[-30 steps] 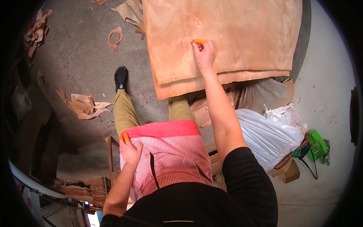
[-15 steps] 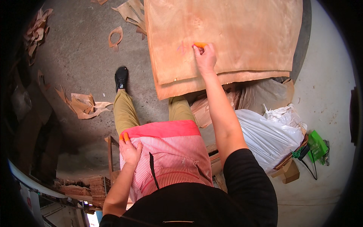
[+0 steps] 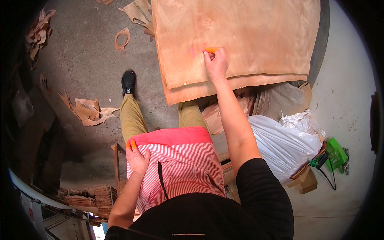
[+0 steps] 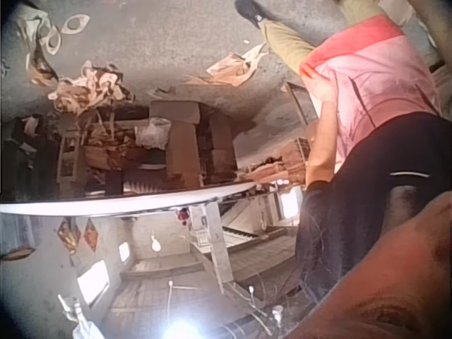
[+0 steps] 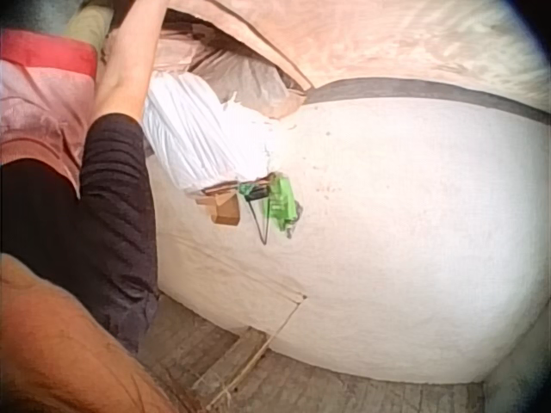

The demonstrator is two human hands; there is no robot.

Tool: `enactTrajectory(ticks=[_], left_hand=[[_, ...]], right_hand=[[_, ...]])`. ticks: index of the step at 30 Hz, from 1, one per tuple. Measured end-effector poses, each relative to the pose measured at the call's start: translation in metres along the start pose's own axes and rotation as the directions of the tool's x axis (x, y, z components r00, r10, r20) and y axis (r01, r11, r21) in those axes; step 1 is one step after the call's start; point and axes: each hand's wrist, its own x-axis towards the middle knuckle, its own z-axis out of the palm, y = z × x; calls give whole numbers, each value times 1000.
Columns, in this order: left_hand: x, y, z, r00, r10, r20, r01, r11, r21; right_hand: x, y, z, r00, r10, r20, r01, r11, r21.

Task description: The person uses a utility knife to score and peel thin wood veneer sheets from a large curved board. They lift and separate the veneer layers, then place the sheets on a stack on the floor.

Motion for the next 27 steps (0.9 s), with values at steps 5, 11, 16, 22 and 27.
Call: enactTrajectory(ticks=[5,11,16,22,27], left_hand=[[0,-1,-1,1000,14,-10,-14,1000,14],[0,0,2,1000,1,-1,-1,1000,23],[0,-1,2,1000,10,-8,-10,1000,18],[1,-1,1,1000,9,-8,-9,1000,8],[0,0,0,1000,12,-11,-12,1000,10]], right_hand=[[0,4,-2,1000,-1,12,1,999,-36],[-8,-6,-12,999,9,52,-13,997,75],[7,2,-8,999,52,-17,-50,992,118],[14,3,-8,997,-75,-16,71,976,-205],[23,5,-8,994,-58,-95,50,995,-88]])
